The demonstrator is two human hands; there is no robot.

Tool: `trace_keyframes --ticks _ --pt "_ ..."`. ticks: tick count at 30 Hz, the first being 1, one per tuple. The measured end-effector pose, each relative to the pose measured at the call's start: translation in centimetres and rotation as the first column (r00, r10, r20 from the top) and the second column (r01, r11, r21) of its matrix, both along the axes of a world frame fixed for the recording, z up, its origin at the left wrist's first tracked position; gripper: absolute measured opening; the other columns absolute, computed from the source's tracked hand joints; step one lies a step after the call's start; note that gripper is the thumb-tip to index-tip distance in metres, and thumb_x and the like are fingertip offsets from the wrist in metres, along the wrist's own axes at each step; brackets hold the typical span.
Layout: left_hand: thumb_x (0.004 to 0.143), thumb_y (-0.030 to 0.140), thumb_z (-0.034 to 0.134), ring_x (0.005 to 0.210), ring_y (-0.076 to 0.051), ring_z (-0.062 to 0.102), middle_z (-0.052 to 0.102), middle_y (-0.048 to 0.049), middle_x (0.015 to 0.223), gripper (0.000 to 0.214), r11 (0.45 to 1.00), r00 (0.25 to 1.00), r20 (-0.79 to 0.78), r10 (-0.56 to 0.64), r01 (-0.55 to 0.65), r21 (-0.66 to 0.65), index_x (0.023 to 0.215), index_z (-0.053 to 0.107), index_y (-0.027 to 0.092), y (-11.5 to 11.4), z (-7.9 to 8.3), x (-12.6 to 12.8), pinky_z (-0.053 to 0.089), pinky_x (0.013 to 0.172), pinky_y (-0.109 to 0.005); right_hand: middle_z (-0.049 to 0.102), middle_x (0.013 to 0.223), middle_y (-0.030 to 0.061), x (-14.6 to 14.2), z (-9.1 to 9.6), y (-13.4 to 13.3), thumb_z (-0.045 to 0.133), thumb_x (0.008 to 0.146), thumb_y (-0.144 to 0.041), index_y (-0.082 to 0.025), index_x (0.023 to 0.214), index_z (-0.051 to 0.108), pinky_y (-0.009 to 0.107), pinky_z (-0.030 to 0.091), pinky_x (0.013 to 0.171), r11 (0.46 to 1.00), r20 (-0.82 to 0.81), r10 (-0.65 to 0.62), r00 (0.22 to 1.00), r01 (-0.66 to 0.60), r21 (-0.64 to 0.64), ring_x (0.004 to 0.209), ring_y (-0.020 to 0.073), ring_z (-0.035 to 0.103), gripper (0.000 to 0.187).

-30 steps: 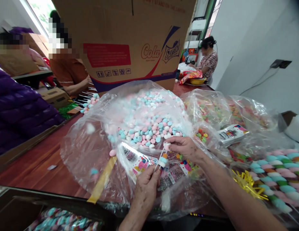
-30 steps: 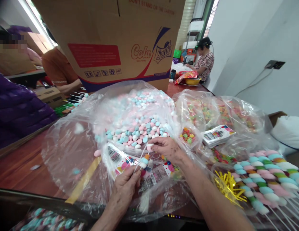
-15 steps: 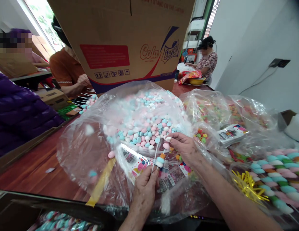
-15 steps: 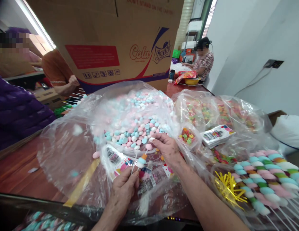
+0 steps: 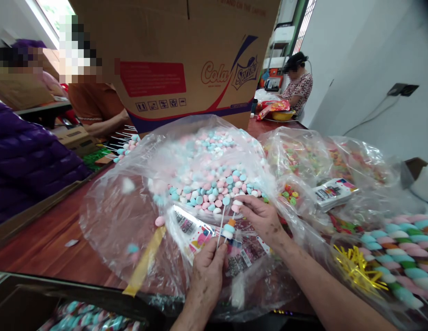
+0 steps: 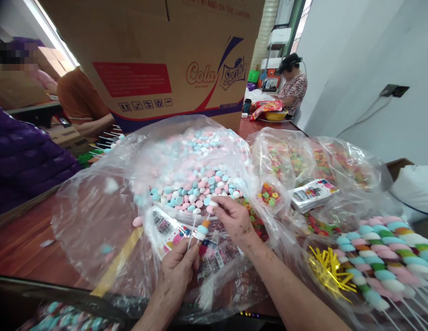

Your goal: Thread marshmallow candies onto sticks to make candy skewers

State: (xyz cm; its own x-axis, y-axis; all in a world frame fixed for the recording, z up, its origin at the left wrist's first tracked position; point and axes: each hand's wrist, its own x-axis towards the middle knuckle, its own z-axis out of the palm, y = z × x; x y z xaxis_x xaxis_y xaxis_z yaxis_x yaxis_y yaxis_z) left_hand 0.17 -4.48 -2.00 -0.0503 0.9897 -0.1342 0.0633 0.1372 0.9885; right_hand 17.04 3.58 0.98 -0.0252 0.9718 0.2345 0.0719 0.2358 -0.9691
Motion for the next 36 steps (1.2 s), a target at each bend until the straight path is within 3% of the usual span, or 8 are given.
trace_keyframes --ticks 6,12,15,20,28,36 --pt "0.085 0.053 0.06 0.044 -0.011 0.035 0.045 0.0051 0.049 0.038 1.0 1.0 0.011 -0.005 0.005 -0.013 0.065 0.058 0.02 0.0 -0.1 -0.1 0.023 0.043 -0.022 0.073 0.113 0.0032 -0.1 0.3 -0.3 0.062 0.088 -0.03 -0.023 0.11 0.073 0.034 0.05 0.098 0.994 0.131 0.02 0.991 -0.034 0.104 0.106 0.0203 0.066 0.026" --pt "0.086 0.051 0.06 0.045 -0.012 0.038 0.048 0.004 0.05 0.038 1.0 1.0 0.005 0.028 -0.028 0.005 0.064 0.056 0.021 0.0 0.0 0.0 0.027 0.044 -0.022 0.075 0.109 0.0026 -0.6 -0.2 -0.5 0.062 0.087 -0.032 -0.024 0.11 0.074 0.035 0.054 0.093 0.998 0.141 -0.033 0.989 0.025 0.06 0.101 0.0211 0.069 0.027" --pt "0.085 0.05 0.061 0.046 -0.012 0.039 0.048 0.004 0.05 0.038 0.999 0.999 -0.001 0.044 -0.044 0.007 0.063 0.056 0.021 0.0 0.3 0.0 0.027 0.044 -0.022 0.074 0.111 0.003 -1.1 -0.3 -0.7 0.06 0.089 -0.031 -0.024 0.113 0.073 0.034 0.053 0.094 0.993 0.182 -0.057 0.982 0.036 0.116 0.103 0.0207 0.069 0.028" --pt "0.085 0.05 0.061 0.047 -0.012 0.041 0.049 0.0041 0.052 0.034 1.0 1.0 0.017 0.009 -0.009 0.013 0.071 0.062 0.02 0.0 0.4 -0.2 0.03 0.045 -0.022 0.075 0.104 0.0045 -1.1 0.2 -0.9 0.055 0.091 -0.028 -0.021 0.109 0.073 0.032 0.053 0.09 0.977 0.277 -0.01 0.961 -0.05 0.209 0.097 0.0197 0.069 0.026" --pt "0.086 0.048 0.06 0.047 -0.012 0.04 0.048 0.0041 0.051 0.033 1.0 1.0 0.009 0.001 -0.001 0.015 0.068 0.061 0.02 0.1 0.1 -0.1 0.029 0.045 -0.022 0.075 0.098 0.0034 -0.4 0.6 -0.2 0.056 0.088 -0.033 -0.019 0.107 0.071 0.03 0.055 0.081 0.999 0.132 -0.02 0.991 0.014 0.044 0.09 0.0189 0.069 0.028" --pt "0.084 0.053 0.062 0.047 -0.013 0.04 0.046 0.0041 0.048 0.038 1.0 0.999 -0.038 -0.005 0.005 0.015 0.064 0.06 0.021 0.0 1.0 -0.2 0.027 0.044 -0.023 0.075 0.099 0.0029 0.3 1.0 0.1 0.06 0.085 -0.028 -0.023 0.101 0.074 0.031 0.055 0.083 0.988 0.135 -0.025 0.99 0.004 0.153 0.092 0.0193 0.068 0.022"
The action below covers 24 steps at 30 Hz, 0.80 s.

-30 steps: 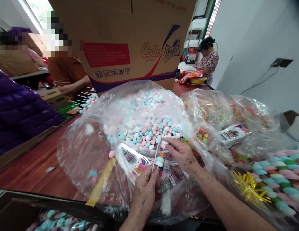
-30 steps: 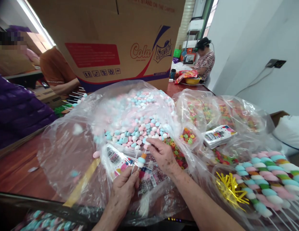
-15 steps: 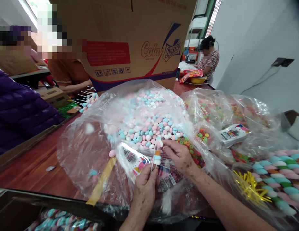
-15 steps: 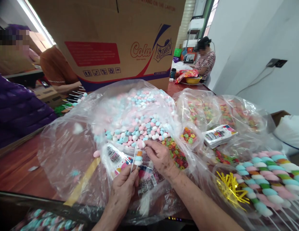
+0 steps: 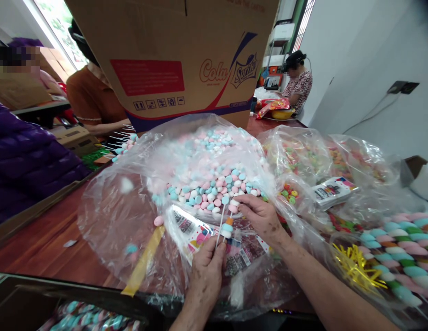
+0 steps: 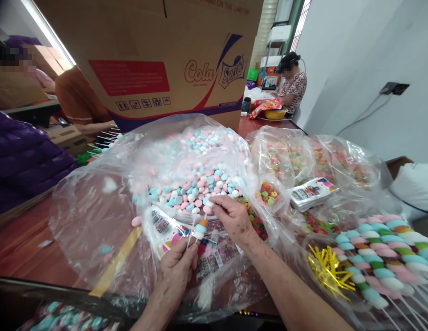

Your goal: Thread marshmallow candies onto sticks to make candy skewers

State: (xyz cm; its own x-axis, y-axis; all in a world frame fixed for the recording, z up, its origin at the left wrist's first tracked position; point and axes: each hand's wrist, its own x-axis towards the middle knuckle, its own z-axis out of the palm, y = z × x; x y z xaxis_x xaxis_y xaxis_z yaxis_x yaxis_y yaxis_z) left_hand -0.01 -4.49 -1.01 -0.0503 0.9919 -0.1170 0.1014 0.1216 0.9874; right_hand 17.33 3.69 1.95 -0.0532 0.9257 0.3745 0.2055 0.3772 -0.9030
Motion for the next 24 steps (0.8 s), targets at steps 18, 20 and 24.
trace_keyframes --ticks 18,20,24 --pt "0.084 0.054 0.061 0.044 -0.012 0.037 0.044 0.0052 0.048 0.038 0.999 1.0 0.02 0.003 -0.002 -0.052 0.064 0.057 0.021 0.1 0.0 0.2 0.024 0.042 -0.022 0.074 0.102 0.0024 -0.6 -0.7 -0.2 0.059 0.088 -0.026 -0.023 0.101 0.073 0.032 0.053 0.089 0.995 0.008 -0.079 0.997 0.079 0.063 0.096 0.0186 0.068 0.02" --pt "0.084 0.054 0.061 0.044 -0.012 0.037 0.044 0.0052 0.048 0.038 0.999 0.999 0.029 0.019 -0.017 -0.05 0.065 0.056 0.021 0.0 0.0 0.3 0.024 0.042 -0.022 0.074 0.103 0.003 -0.7 -0.9 -0.2 0.059 0.089 -0.028 -0.023 0.102 0.072 0.032 0.053 0.089 0.989 -0.019 -0.142 0.99 0.143 0.049 0.096 0.019 0.068 0.02" --pt "0.084 0.054 0.06 0.045 -0.012 0.037 0.043 0.0052 0.048 0.039 0.998 0.998 0.046 0.041 -0.039 -0.04 0.064 0.055 0.021 0.0 0.1 0.6 0.025 0.042 -0.022 0.075 0.101 0.0033 -0.7 -1.3 0.0 0.059 0.089 -0.032 -0.022 0.101 0.072 0.032 0.054 0.084 0.985 -0.057 -0.175 0.983 0.175 -0.008 0.093 0.0194 0.068 0.021"
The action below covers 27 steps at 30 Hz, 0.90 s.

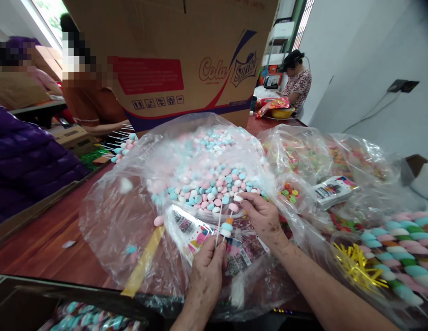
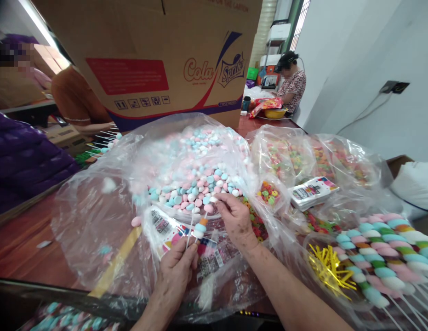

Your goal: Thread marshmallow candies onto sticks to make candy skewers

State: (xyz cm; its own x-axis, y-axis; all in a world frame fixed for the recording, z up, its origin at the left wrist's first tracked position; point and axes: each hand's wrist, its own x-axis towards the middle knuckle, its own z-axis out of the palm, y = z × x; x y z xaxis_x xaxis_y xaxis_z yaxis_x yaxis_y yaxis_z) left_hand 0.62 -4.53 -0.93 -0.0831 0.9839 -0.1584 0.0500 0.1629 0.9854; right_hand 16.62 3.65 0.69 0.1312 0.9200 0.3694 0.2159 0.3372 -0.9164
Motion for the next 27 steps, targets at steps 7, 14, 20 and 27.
trace_keyframes --ticks 7,14,20,27 --pt "0.083 0.052 0.062 0.044 -0.012 0.038 0.043 0.0052 0.047 0.037 1.0 1.0 -0.007 -0.018 0.018 -0.006 0.064 0.057 0.021 0.1 0.1 -0.2 0.025 0.042 -0.022 0.074 0.101 0.0023 -0.3 0.1 -0.2 0.058 0.088 -0.027 -0.022 0.101 0.073 0.031 0.053 0.088 0.997 0.044 0.077 0.996 -0.078 0.021 0.095 0.019 0.068 0.02" --pt "0.085 0.048 0.061 0.044 -0.012 0.038 0.047 0.005 0.049 0.032 0.999 0.999 0.001 -0.032 0.032 -0.013 0.068 0.06 0.021 0.0 -0.2 -0.4 0.026 0.043 -0.022 0.074 0.095 0.0024 -0.4 0.2 -0.1 0.06 0.085 -0.03 -0.021 0.103 0.071 0.029 0.054 0.077 0.985 0.041 0.15 0.988 -0.146 -0.088 0.084 0.0178 0.068 0.023" --pt "0.085 0.05 0.06 0.047 -0.013 0.04 0.048 0.0039 0.051 0.033 1.0 1.0 -0.012 -0.028 0.028 0.011 0.068 0.061 0.021 0.0 -0.8 -0.5 0.029 0.046 -0.023 0.073 0.08 -0.0006 0.0 1.3 0.3 0.061 0.082 -0.034 -0.02 0.093 0.071 0.027 0.054 0.068 0.948 -0.072 0.207 0.976 -0.218 -0.233 0.074 0.0167 0.067 0.021" --pt "0.086 0.049 0.059 0.048 -0.013 0.04 0.049 0.0028 0.052 0.035 0.999 0.999 -0.037 -0.031 0.031 0.011 0.065 0.058 0.021 0.0 -1.0 -0.5 0.027 0.044 -0.023 0.075 0.087 -0.0004 0.4 1.5 0.0 0.059 0.085 -0.033 -0.022 0.095 0.073 0.027 0.055 0.073 0.961 0.071 0.237 0.969 -0.223 -0.162 0.081 0.0175 0.068 0.021"
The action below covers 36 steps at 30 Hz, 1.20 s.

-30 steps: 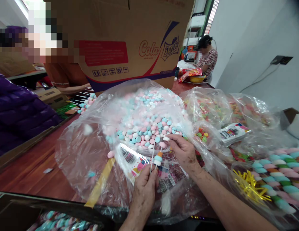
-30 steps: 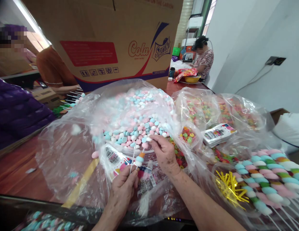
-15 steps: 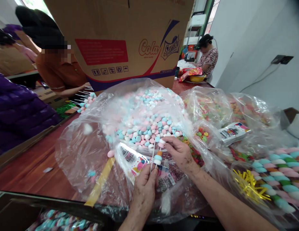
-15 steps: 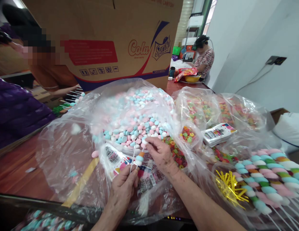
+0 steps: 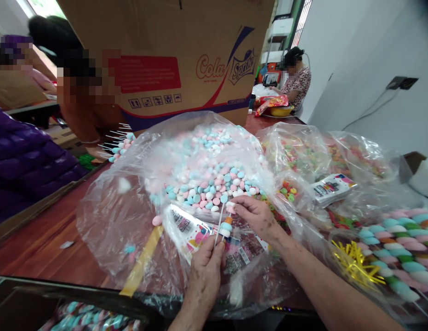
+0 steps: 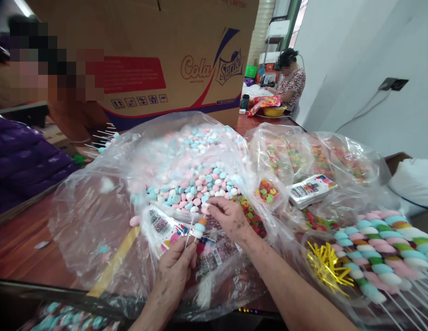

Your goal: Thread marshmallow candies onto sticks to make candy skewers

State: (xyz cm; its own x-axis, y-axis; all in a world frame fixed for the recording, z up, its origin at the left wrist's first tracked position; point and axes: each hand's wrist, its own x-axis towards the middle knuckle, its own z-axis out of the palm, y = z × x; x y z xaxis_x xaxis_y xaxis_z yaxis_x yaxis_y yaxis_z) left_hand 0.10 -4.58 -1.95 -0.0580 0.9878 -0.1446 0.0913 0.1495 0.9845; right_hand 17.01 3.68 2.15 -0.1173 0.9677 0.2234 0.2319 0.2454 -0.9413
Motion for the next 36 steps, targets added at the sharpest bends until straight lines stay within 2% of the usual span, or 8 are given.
trace_keyframes --ticks 11,19,24,26,27,30,33,36 --pt "0.087 0.05 0.059 0.049 -0.013 0.041 0.047 0.0042 0.051 0.037 0.999 0.999 0.022 0.032 -0.032 0.022 0.065 0.057 0.02 0.1 -0.2 0.2 0.031 0.047 -0.023 0.076 0.099 0.0077 -0.7 -0.9 -1.0 0.047 0.096 -0.025 -0.021 0.112 0.073 0.031 0.057 0.083 0.899 0.271 -0.043 0.962 -0.081 0.43 0.09 0.02 0.072 0.031" --pt "0.084 0.049 0.063 0.046 -0.011 0.038 0.047 0.005 0.05 0.038 0.996 0.994 0.055 0.092 -0.093 0.012 0.062 0.054 0.02 0.2 -0.1 0.3 0.029 0.045 -0.022 0.076 0.101 0.0088 -2.2 -1.4 -2.0 0.045 0.097 -0.022 -0.018 0.117 0.069 0.028 0.058 0.081 0.867 0.335 0.025 0.942 -0.188 0.462 0.09 0.0184 0.072 0.032" --pt "0.084 0.05 0.061 0.045 -0.011 0.038 0.046 0.005 0.05 0.039 0.997 0.996 0.051 0.08 -0.08 0.014 0.061 0.052 0.021 0.3 0.3 0.2 0.027 0.043 -0.022 0.076 0.108 0.0064 0.4 1.0 -1.2 0.045 0.097 -0.028 -0.021 0.122 0.068 0.029 0.056 0.083 0.921 0.416 -0.041 0.908 -0.127 0.368 0.092 0.019 0.072 0.034" --pt "0.085 0.049 0.061 0.046 -0.011 0.04 0.048 0.0046 0.051 0.036 0.999 0.998 0.05 0.049 -0.05 0.017 0.063 0.053 0.021 0.2 0.4 0.2 0.028 0.044 -0.022 0.077 0.096 0.0047 2.2 2.4 -0.3 0.04 0.1 -0.03 -0.022 0.127 0.063 0.027 0.055 0.075 0.968 0.564 -0.168 0.809 0.028 0.249 0.081 0.0179 0.072 0.037" --pt "0.085 0.048 0.061 0.046 -0.011 0.04 0.047 0.0047 0.051 0.035 0.999 0.998 0.049 0.044 -0.045 0.015 0.063 0.053 0.021 0.2 0.5 0.2 0.027 0.044 -0.021 0.077 0.092 0.0052 2.9 3.0 0.2 0.039 0.1 -0.029 -0.021 0.126 0.063 0.028 0.053 0.073 0.979 0.701 -0.191 0.687 0.079 0.189 0.079 0.0187 0.071 0.037" --pt "0.085 0.047 0.061 0.044 -0.011 0.037 0.043 0.0059 0.048 0.035 0.998 0.997 0.045 0.061 -0.061 0.009 0.062 0.051 0.022 0.1 0.6 0.2 0.025 0.042 -0.022 0.075 0.09 0.0085 4.1 3.4 1.2 0.046 0.097 -0.024 -0.018 0.102 0.071 0.029 0.047 0.072 0.995 0.894 -0.095 0.438 0.056 0.079 0.083 0.022 0.069 0.026" --pt "0.086 0.046 0.059 0.043 -0.011 0.036 0.042 0.0067 0.047 0.034 0.999 0.998 0.044 0.052 -0.052 0.012 0.063 0.051 0.022 0.1 0.3 0.3 0.024 0.042 -0.022 0.073 0.096 0.0095 3.7 2.0 1.3 0.057 0.089 -0.016 -0.018 0.099 0.071 0.028 0.044 0.073 0.999 0.923 -0.009 0.383 -0.025 0.02 0.089 0.0228 0.067 0.017" --pt "0.087 0.047 0.058 0.043 -0.011 0.036 0.042 0.0064 0.048 0.035 0.999 0.999 0.027 0.035 -0.036 0.026 0.063 0.052 0.022 0.1 -0.2 0.1 0.024 0.042 -0.022 0.07 0.109 0.0132 3.2 0.6 1.0 0.055 0.087 -0.008 -0.016 0.115 0.065 0.028 0.042 0.078 0.999 0.938 0.012 0.347 -0.054 0.008 0.099 0.0239 0.063 0.03"
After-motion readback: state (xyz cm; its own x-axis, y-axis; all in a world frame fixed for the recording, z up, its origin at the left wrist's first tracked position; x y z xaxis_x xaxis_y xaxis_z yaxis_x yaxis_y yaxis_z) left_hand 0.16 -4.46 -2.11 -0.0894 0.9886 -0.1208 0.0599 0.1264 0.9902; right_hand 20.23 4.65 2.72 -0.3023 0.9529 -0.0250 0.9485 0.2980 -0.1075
